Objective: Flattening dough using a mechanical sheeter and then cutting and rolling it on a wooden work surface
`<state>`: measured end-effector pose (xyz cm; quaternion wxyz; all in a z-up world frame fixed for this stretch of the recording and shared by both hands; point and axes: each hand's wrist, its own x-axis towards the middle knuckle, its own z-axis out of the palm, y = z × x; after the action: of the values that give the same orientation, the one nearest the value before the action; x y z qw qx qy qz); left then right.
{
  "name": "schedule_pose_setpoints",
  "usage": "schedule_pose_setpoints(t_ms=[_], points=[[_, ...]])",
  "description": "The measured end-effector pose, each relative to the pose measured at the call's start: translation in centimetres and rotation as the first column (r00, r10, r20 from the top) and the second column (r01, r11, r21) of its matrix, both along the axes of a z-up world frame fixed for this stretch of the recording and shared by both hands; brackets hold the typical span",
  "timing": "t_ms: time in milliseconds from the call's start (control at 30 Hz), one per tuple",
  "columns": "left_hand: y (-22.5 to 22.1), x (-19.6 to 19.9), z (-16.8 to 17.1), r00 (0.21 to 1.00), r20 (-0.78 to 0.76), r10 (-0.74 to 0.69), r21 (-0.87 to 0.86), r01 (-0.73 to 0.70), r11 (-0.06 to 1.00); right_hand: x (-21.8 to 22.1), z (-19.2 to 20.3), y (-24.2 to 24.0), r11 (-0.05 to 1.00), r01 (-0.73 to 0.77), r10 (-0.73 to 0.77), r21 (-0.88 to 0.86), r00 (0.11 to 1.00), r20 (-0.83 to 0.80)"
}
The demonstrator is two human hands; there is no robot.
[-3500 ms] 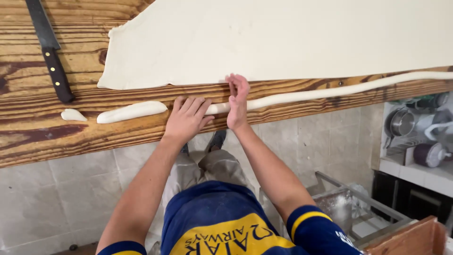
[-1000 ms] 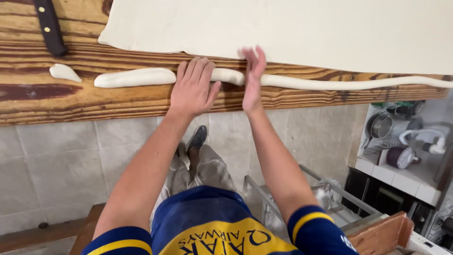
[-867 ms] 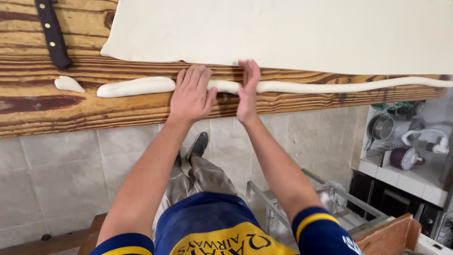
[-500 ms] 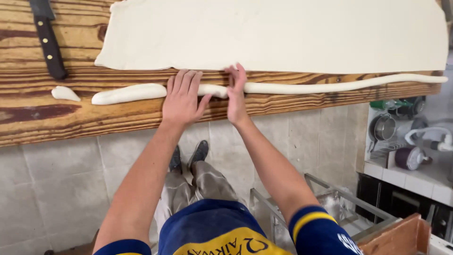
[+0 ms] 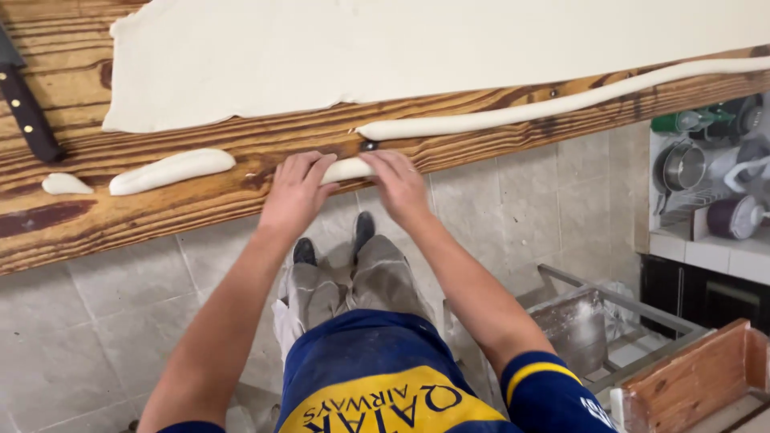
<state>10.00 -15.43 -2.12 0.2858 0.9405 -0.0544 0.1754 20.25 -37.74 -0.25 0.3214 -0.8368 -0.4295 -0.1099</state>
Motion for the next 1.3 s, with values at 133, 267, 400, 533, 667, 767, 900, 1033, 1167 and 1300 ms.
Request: schedule_pose_setpoints(t_ms=[133, 267, 400, 533, 667, 767, 900, 1033, 1167, 1300], points=[[-3.4, 1.5, 0.1, 0.990, 0.033, 0.137, 0.029, -0.138, 0.990, 3.1, -0.2, -5.4, 0.996, 0.083, -0.081, -0.030, 0.995, 0.053], [-5.6, 3.5, -1.2, 0.988, 0.017, 0.151, -0.201, -0.145, 0.969, 5.5, -1.7, -7.6, 0.994, 0.092, -0.091, 0.065, 0.996, -0.015], [-6.1, 4.9, -0.1, 0.989, 0.013, 0.145, -0.287, -0.135, 0.948, 6.5, 0.2, -8.7, 0.996, 0.047, -0.041, 0.071, 0.996, -0.085], [-6.8, 4.7, 1.2, 0.980, -0.020, 0.197, -0.445, -0.185, 0.876, 6.8, 3.2, -9.7, 0.983, 0.088, -0.037, 0.162, 0.954, -0.296], [-6.8, 4.3, 0.4, 0.971, -0.041, 0.235, -0.432, -0.230, 0.872, 8.0, 2.6, -8.3, 0.812, 0.331, 0.045, 0.481, 0.786, -0.616], [-6.2, 4.5, 0.6, 0.979, -0.056, 0.196, -0.466, -0.199, 0.862, 10.0, 3.1, -5.3, 0.682, 0.388, 0.200, 0.620, 0.717, -0.668], [-4.9, 6.2, 1.8, 0.991, 0.018, 0.136, -0.408, -0.117, 0.906, 12.9, 1.8, -3.0, 0.722, 0.338, 0.287, 0.604, 0.648, -0.706], [-7.6, 10.7, 3.7, 0.983, 0.172, 0.060, -0.163, -0.032, 0.986, 11.1, 0.6, -4.5, 0.784, 0.381, 0.265, 0.490, 0.508, -0.819], [-11.0, 12.3, 3.8, 0.990, -0.136, -0.046, 0.064, 0.055, 0.996, 9.7, 0.6, -5.0, 0.860, 0.351, 0.147, 0.369, 0.523, -0.840], [-11.9, 12.6, 1.1, 1.000, 0.016, 0.021, 0.165, -0.024, 0.986, 12.1, 0.5, -3.3, 0.899, 0.179, 0.164, 0.401, 0.711, -0.684]])
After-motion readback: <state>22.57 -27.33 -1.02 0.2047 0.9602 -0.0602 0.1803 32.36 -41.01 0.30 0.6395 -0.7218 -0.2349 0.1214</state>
